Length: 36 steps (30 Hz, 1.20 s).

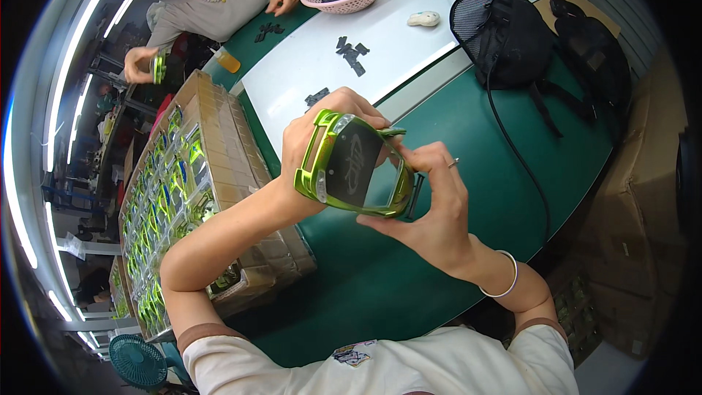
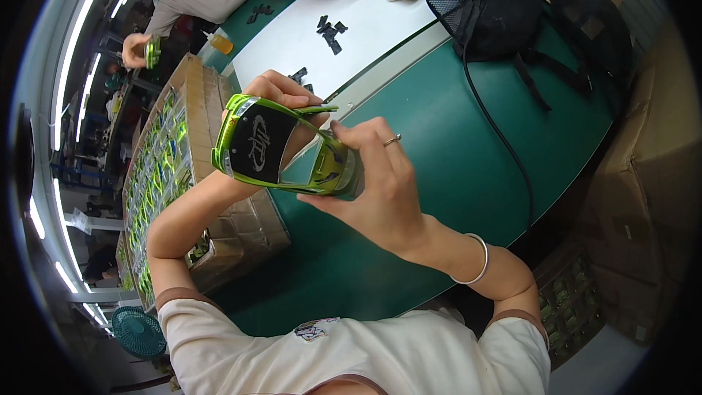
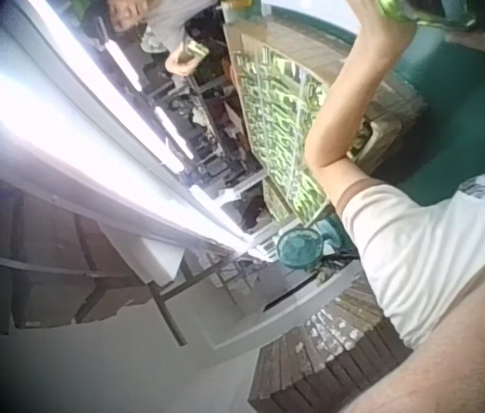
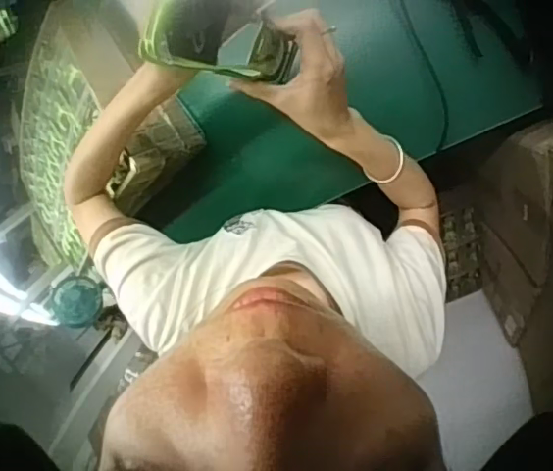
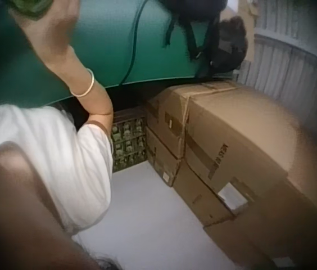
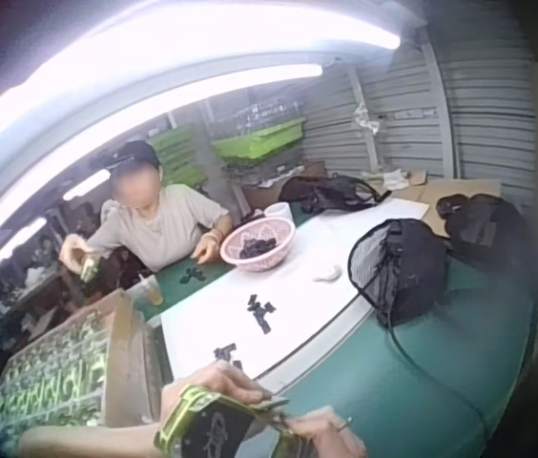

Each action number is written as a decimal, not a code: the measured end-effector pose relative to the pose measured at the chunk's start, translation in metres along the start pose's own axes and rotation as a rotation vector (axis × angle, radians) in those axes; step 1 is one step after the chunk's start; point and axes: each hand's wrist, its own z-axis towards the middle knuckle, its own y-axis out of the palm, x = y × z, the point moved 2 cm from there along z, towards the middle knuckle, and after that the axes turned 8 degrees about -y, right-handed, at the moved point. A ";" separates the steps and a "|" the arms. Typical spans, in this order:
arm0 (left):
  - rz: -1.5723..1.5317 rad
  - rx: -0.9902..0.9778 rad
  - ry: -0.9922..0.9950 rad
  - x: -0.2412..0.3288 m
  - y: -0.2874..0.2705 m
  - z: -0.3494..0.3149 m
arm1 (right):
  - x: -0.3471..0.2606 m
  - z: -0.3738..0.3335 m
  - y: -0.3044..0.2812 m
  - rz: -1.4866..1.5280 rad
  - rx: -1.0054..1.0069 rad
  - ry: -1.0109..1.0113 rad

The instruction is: The person picks up a lime green toy car body from a tray and inserts small black components into the interior. They rotate the car to check the fit and alignment of the parts. The person repeats this process with several other toy car bodies, handling them one at a time.

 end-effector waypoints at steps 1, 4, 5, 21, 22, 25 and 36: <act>-0.038 0.036 -0.012 -0.002 0.002 0.000 | -0.003 -0.001 0.002 0.000 -0.001 0.006; -0.226 -0.040 -0.106 0.002 0.000 0.004 | 0.002 -0.003 -0.002 0.095 -0.058 -0.025; -0.349 -0.076 -0.144 0.006 -0.002 0.008 | 0.004 -0.003 -0.005 0.139 -0.085 -0.043; -0.582 -0.355 -0.138 0.010 0.012 0.005 | 0.018 0.009 -0.020 0.365 0.249 -0.008; -0.619 -0.341 -0.149 0.009 0.014 0.004 | 0.017 0.008 -0.019 0.355 0.267 -0.023; -0.623 -0.327 -0.136 0.006 0.014 0.002 | 0.016 0.006 -0.019 0.355 0.204 -0.053; -0.668 -0.378 -0.186 0.006 0.013 0.003 | 0.013 0.005 -0.019 0.281 0.252 -0.079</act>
